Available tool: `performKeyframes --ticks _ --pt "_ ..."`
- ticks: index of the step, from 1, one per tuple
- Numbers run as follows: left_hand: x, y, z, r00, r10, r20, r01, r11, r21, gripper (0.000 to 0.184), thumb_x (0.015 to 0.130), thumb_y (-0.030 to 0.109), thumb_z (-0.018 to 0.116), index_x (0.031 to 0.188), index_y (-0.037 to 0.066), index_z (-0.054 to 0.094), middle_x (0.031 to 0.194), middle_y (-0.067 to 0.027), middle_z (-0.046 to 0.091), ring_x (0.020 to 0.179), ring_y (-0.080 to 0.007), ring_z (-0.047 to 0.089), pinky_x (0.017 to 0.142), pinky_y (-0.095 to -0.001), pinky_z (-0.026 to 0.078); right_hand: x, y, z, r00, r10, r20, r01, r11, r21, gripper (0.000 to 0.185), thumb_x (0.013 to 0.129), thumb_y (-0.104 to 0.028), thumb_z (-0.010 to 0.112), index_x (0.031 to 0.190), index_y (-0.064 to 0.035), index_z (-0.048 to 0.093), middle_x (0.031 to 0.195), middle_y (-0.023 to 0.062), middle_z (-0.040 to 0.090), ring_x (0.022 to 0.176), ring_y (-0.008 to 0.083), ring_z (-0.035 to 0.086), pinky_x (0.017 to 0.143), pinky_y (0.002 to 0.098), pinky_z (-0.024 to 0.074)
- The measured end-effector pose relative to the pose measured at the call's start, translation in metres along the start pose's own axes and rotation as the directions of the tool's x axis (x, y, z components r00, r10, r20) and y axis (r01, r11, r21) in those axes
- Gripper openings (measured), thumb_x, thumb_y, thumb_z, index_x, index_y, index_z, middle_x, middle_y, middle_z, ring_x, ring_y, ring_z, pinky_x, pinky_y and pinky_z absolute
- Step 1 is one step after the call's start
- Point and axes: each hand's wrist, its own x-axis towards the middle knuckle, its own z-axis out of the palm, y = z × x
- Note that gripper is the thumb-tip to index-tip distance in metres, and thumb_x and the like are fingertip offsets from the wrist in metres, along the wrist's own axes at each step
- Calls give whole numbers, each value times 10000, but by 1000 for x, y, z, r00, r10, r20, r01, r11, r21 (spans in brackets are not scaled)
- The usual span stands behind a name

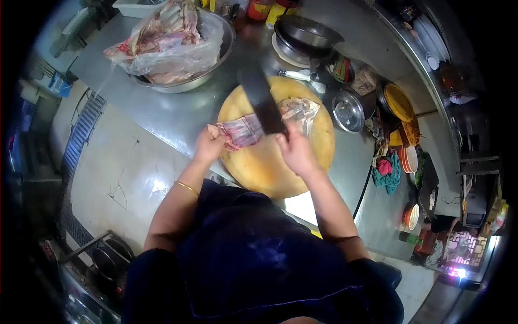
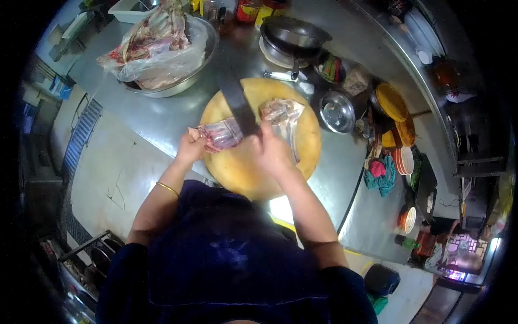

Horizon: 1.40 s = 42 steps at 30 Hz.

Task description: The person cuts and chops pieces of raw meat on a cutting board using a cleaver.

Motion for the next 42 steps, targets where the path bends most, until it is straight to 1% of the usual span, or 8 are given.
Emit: performKeyframes --ticks 3,6,8,23,25,27,30,42 --pt "-5 12 0 998 -49 28 48 999 16 98 832 74 628 874 -9 599 754 -46 631 649 -120 602 578 -287 482 -2 -14 -29 870 -255 -422 322 942 95 362 971 -255 522 1229 -6 469 949 287 650 837 420 668 754 502 526" --pt "-7 11 0 996 -69 55 71 997 -38 56 844 49 608 844 -6 596 730 -46 626 627 -128 609 561 -287 489 -3 -22 -7 884 -244 -398 352 908 226 387 944 -253 548 1197 30 470 879 260 663 824 398 677 753 506 526" --pt "-8 11 4 993 -57 106 76 979 -188 36 853 23 586 851 -5 609 730 -55 636 633 -142 623 565 -290 501 8 51 51 989 -38 140 84 937 -338 454 924 -236 559 1243 68 450 877 261 667 807 394 680 748 502 535" --pt "-69 67 3 966 -10 259 130 882 -453 247 896 233 597 998 20 670 757 -29 683 718 -181 688 556 -283 493 -22 119 24 994 103 27 -100 989 -107 509 918 -235 587 1352 -27 422 989 249 669 865 398 674 779 464 524" --pt "-26 11 15 971 102 217 -100 995 -23 293 885 304 634 1024 50 678 760 -37 693 709 -235 698 589 -329 503 -31 130 22 982 188 8 -188 982 31 520 916 -219 585 1366 -21 414 1038 256 665 905 410 672 809 465 521" --pt "-30 35 15 962 103 252 -243 746 620 277 862 285 707 1044 80 677 910 -75 662 747 -317 680 583 -351 481 -44 115 12 976 218 0 -217 972 94 449 911 -202 594 1291 -12 450 994 237 671 883 405 674 787 461 523" --pt "-43 35 23 850 523 -69 -284 564 776 277 803 262 753 1043 135 695 1073 -71 635 928 -330 637 705 -401 483 -66 87 8 985 164 -61 -151 973 176 331 905 -176 598 1164 -13 473 919 228 655 841 409 664 750 470 521" --pt "-52 18 4 622 729 285 -662 295 689 281 740 168 760 1014 153 703 1097 -34 629 1006 -276 563 895 -407 408 -52 53 49 997 -52 57 62 979 -194 335 921 -185 595 1192 -44 459 824 210 638 768 416 645 682 500 509"
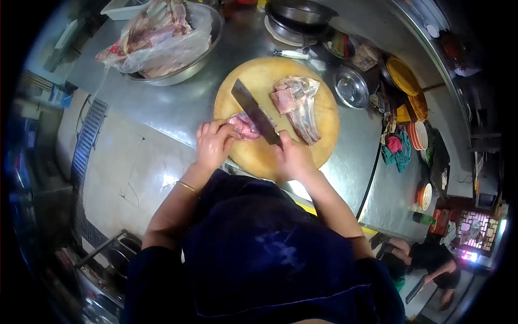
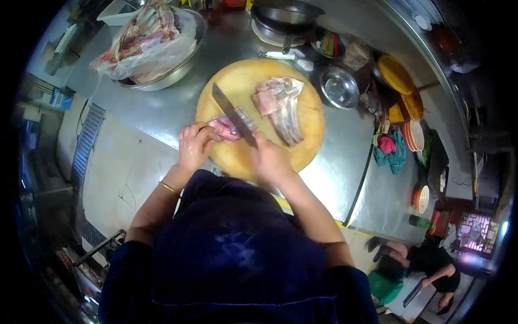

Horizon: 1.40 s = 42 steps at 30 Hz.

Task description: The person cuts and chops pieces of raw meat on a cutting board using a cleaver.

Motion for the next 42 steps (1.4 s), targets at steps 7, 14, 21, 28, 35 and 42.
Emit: performKeyframes --ticks 7,14,21,28,35,42 --pt "-3 10 7 992 -90 90 93 995 -33 155 749 157 750 899 152 712 928 -23 643 877 -254 607 847 -403 420 -12 31 -11 975 210 -68 -177 928 328 354 933 -190 579 1241 -48 476 833 196 638 779 397 646 689 464 499" --pt "-14 65 10 983 91 158 -62 982 -177 184 754 143 734 936 128 710 919 -41 642 853 -270 635 774 -391 472 -34 18 -31 983 176 -51 -162 963 214 340 931 -167 600 1229 -55 481 842 169 643 786 354 658 705 425 510" --pt "-20 63 12 957 49 285 47 946 -320 261 749 152 717 1008 127 700 958 -46 634 942 -269 613 838 -403 465 -49 32 -23 974 199 -108 -122 864 489 399 960 -124 584 1312 6 448 891 123 609 801 218 595 738 351 488" --pt "-8 60 28 987 139 83 -138 990 -16 171 690 159 705 861 161 703 963 -1 648 912 -205 586 840 -375 394 -65 45 -21 975 200 -94 -145 900 411 365 940 -175 598 1252 -23 486 819 173 629 746 337 640 687 398 498" --pt "16 -15 4 995 102 -11 -100 991 87 175 702 77 663 850 154 717 942 -6 668 901 -235 605 815 -377 438 -70 44 -20 980 191 -54 -159 917 367 398 946 -158 590 1299 -24 465 873 161 637 796 288 639 732 371 496" --pt "-2 3 17 992 105 70 -105 994 -5 204 700 47 640 854 155 720 947 18 679 932 -232 604 823 -373 448 -54 19 -27 992 31 -121 -1 972 234 335 921 -189 608 1224 -79 517 821 170 671 752 361 667 675 444 527"
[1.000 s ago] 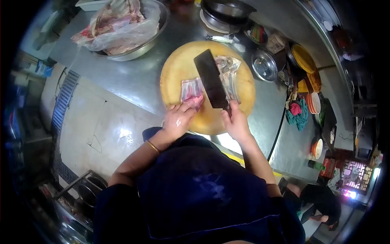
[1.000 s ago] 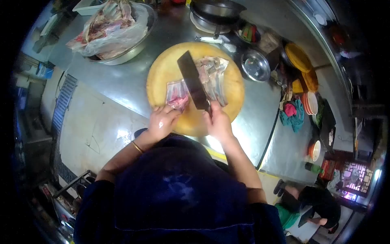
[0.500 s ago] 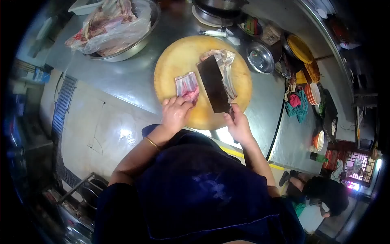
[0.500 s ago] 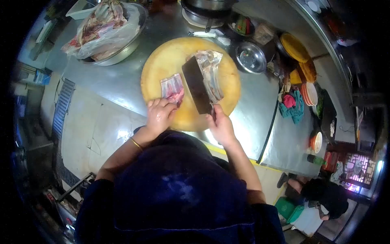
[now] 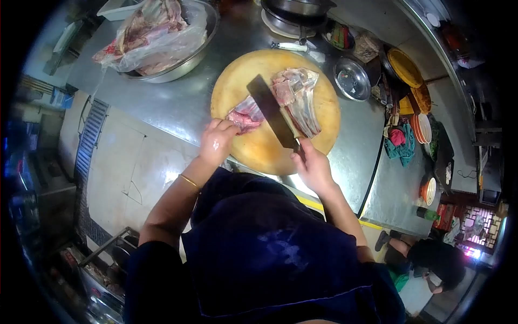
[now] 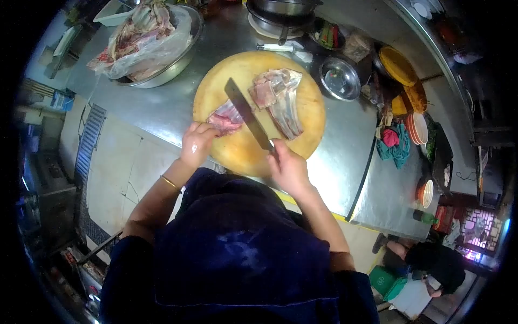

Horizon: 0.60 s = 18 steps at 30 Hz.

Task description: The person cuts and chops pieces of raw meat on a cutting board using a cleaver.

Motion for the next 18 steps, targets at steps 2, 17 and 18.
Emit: performKeyframes --ticks 2,17,18 --pt "3 6 -2 1000 7 -29 -7 1000 11 205 702 43 637 850 158 720 937 23 675 940 -225 599 824 -370 443 6 -5 1 998 -50 35 52 996 -71 308 903 -174 601 1187 -81 530 838 170 673 755 361 668 679 453 534" --pt "-4 8 -1 990 -69 -125 58 994 -87 188 730 -2 645 841 136 709 976 2 684 964 -254 586 842 -387 427 22 -12 15 973 -101 205 170 921 -350 302 893 -189 600 1154 -56 526 842 156 672 748 356 667 664 452 531" --pt "-4 8 -1 991 -70 -117 60 994 -88 189 731 -5 643 843 134 709 976 1 684 966 -255 586 842 -388 427 21 -12 15 974 -106 201 171 923 -343 307 894 -189 600 1159 -55 525 842 154 672 749 356 667 666 452 531"
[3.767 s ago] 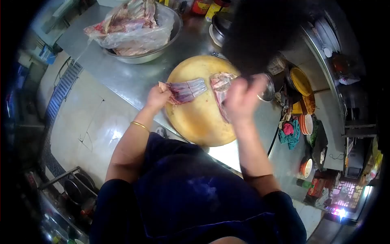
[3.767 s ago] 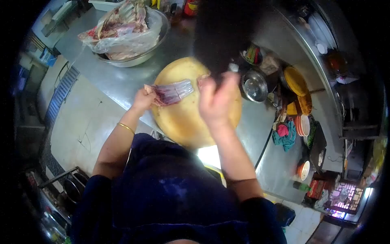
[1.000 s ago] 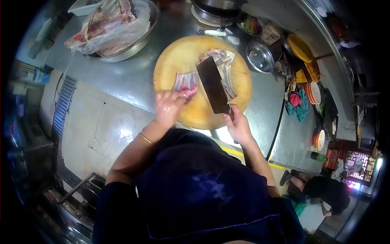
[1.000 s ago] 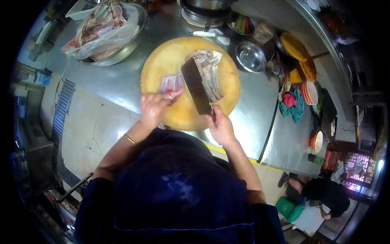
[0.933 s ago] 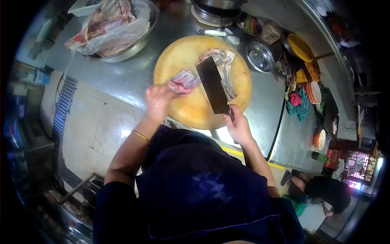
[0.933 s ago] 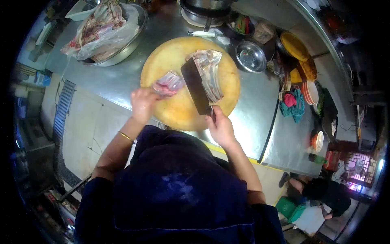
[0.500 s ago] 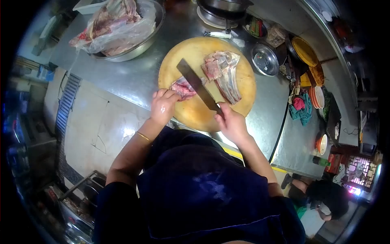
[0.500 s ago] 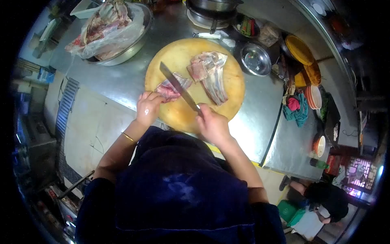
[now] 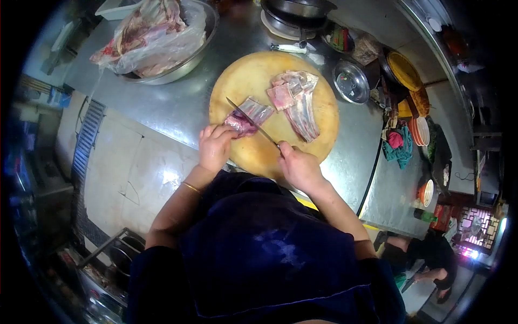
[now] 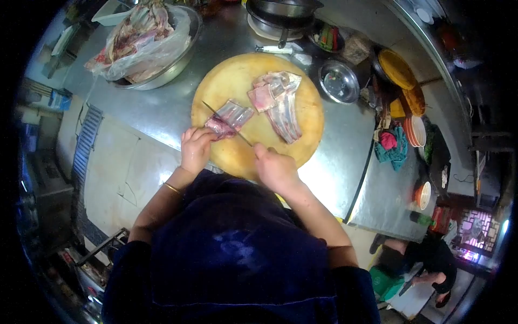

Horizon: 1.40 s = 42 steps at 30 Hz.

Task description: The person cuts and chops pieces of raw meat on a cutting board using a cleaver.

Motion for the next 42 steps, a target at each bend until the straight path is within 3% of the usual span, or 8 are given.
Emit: performKeyframes --ticks 17,22,24,25,27,28,29,42 --pt "-1 4 -4 999 -50 -8 50 998 -37 196 726 28 663 874 145 713 976 21 687 977 -223 601 814 -379 460 24 33 -18 996 67 56 -83 928 362 364 940 -204 579 1238 -9 499 935 234 651 904 412 650 796 474 495" --pt "-3 -5 -18 1000 19 -16 -19 999 26 245 708 -5 663 918 114 705 942 -34 665 929 -281 608 800 -398 496 52 -18 -128 818 92 -568 359 690 628 160 997 -145 478 1121 -43 483 758 80 581 528 151 516 477 261 438" --pt "-3 -10 -18 999 37 7 -37 999 35 262 702 3 664 934 117 708 952 -37 662 928 -283 607 795 -395 499 65 -53 -165 487 179 -855 723 465 510 109 1015 -171 459 1002 -63 448 705 55 573 492 79 503 412 191 379" --pt "-5 -14 -15 1000 13 28 -14 1000 20 272 700 7 664 944 119 709 962 -37 663 933 -282 606 799 -394 497 67 -34 -146 583 115 -804 717 393 576 140 1016 -202 477 1028 -64 493 730 70 582 498 124 510 467 245 424" --pt "-9 -16 -12 998 10 60 -10 1000 -3 286 700 12 659 959 121 711 978 -38 663 945 -278 603 812 -396 492 67 30 -23 894 -46 -445 293 812 505 203 987 -225 512 1090 -50 516 717 126 614 534 236 576 517 360 488" --pt "-3 -19 -11 998 30 50 -30 1000 4 290 702 12 655 964 122 712 983 -38 662 952 -275 601 822 -399 488 70 44 35 990 85 -112 -83 996 21 248 958 -216 528 1125 -36 495 678 167 637 562 302 634 512 421 506" --pt "-6 -18 -11 996 50 67 -50 999 0 294 704 12 651 969 123 712 988 -38 662 959 -271 599 831 -401 485 54 22 23 1000 -13 -7 12 987 -160 358 926 -228 602 1186 1 512 745 256 654 716 414 667 690 490 532" --pt "5 -11 -5 993 8 117 -31 979 203 179 731 106 627 874 171 713 884 18 644 902 -203 597 818 -361 439 1 43 -15 977 85 196 -80 996 -34 386 919 -274 588 1183 -4 507 854 252 678 792 423 677 715 517 535"
